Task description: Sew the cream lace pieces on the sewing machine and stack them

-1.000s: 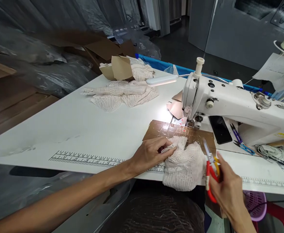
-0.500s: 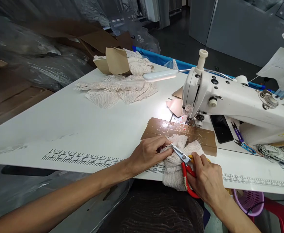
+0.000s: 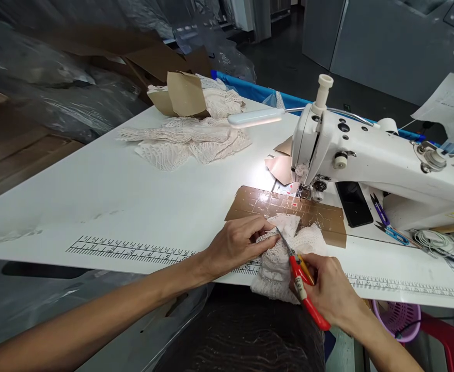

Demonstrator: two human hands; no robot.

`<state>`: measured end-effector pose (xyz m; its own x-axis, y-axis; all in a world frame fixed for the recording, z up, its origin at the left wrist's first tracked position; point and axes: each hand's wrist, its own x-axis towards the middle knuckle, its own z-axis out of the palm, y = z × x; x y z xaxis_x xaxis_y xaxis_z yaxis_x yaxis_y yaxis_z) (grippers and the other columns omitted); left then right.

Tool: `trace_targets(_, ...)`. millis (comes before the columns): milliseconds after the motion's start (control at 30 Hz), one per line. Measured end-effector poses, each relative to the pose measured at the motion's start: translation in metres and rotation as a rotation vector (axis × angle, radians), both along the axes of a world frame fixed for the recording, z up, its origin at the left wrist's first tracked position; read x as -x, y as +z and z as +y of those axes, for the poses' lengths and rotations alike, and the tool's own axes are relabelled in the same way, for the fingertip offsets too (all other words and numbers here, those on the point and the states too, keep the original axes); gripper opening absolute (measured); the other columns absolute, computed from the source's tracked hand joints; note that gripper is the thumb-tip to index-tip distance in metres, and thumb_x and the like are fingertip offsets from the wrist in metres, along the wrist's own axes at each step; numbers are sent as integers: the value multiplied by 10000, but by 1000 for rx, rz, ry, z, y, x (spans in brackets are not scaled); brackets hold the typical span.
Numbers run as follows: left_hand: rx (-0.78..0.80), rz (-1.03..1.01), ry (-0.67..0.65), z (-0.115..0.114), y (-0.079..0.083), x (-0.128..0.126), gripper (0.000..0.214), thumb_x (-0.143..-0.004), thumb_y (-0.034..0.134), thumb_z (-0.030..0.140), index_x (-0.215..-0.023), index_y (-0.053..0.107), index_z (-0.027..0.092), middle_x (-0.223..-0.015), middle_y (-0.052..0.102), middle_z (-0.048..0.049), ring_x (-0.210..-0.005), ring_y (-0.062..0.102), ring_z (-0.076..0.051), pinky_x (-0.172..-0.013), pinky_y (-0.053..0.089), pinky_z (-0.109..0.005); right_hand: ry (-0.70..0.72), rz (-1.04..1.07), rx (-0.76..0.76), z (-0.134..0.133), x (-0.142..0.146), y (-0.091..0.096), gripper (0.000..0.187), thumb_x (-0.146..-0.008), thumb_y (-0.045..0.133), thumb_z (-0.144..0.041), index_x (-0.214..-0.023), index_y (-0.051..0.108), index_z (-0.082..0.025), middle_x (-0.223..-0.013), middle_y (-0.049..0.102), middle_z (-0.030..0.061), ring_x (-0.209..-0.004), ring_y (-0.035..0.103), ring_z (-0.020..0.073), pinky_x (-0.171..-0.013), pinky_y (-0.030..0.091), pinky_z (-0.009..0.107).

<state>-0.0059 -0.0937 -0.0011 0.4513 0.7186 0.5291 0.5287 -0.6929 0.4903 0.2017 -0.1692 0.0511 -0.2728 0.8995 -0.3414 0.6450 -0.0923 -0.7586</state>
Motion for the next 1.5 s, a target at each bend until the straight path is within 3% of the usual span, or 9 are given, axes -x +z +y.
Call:
trace_targets(233,6,0,1,0,0,1,181,-892,527,208,-718,547,162,-577,510,52,-492,448,-86,-498,334,-215,-7,96,119,6,-1,4,168,-794,493,-298,-681,518,-176,-578,367,-51,-531,283,87,-473,221,212)
trace_targets(467,8,-26,-16,0,1,1,172,-879,515,174,-713,554,151,-577,494,49,-496,438,-83,-490,316,-210,103,-621,-398,-10,6,-6,148,-832,526,-171,-978,536,-190,-725,626,7,-478,524,125,-471,218,234)
trace_targets(633,17,-14,-9,1,0,0,153,-870,524,171,-727,572,146,-583,496,50,-497,429,-81,-495,328,-208,120,-838,-477,-18,19,-12,205,-837,557,-169,-1036,510,-163,-738,631,39,-474,595,162,-431,159,244)
trace_targets(767,15,0,6,0,-1,0,160,-871,515,184,-720,560,157,-586,510,49,-509,444,-84,-504,344,-207,101,-712,-388,-16,18,-11,205,-793,550,-126,-993,528,-166,-742,654,43,-461,559,149,-452,208,242)
trace_targets(900,5,10,-3,0,-1,0,191,-899,531,228,-724,561,156,-585,513,49,-502,445,-82,-491,340,-206,60,-275,-211,-10,11,-4,84,-844,456,-170,-805,529,-188,-586,536,-23,-478,436,113,-481,283,219)
trace_targets(1067,13,17,9,1,0,0,239,-922,548,284,-725,575,152,-588,531,39,-498,460,-87,-478,363,-212,-132,14,-139,-10,-7,-6,351,-915,469,-438,-890,652,-140,-585,511,-16,-504,405,109,-450,319,206)
trace_targets(1167,17,-18,11,1,1,1,188,-912,561,294,-820,627,143,-652,600,11,-545,522,-100,-508,428,-212,-330,-144,-259,-19,-35,-14,512,-860,547,-556,-1089,680,-117,-553,529,-19,-471,445,122,-441,332,215)
trace_targets(1300,163,-145,25,3,6,1,259,-879,585,286,-1090,629,143,-714,607,20,-557,522,-86,-529,467,-193,-684,-756,-498,-32,-87,-23,633,-784,569,-633,-1240,646,-201,-724,673,53,-540,565,203,-482,370,273)
trace_targets(1500,569,-311,-75,9,20,7,505,-833,581,268,-1324,545,156,-755,531,35,-545,456,-67,-502,429,-179,-518,-868,-680,-41,-118,-19,559,-928,416,-585,-1192,660,-157,-1044,628,177,-929,618,322,-697,518,437)
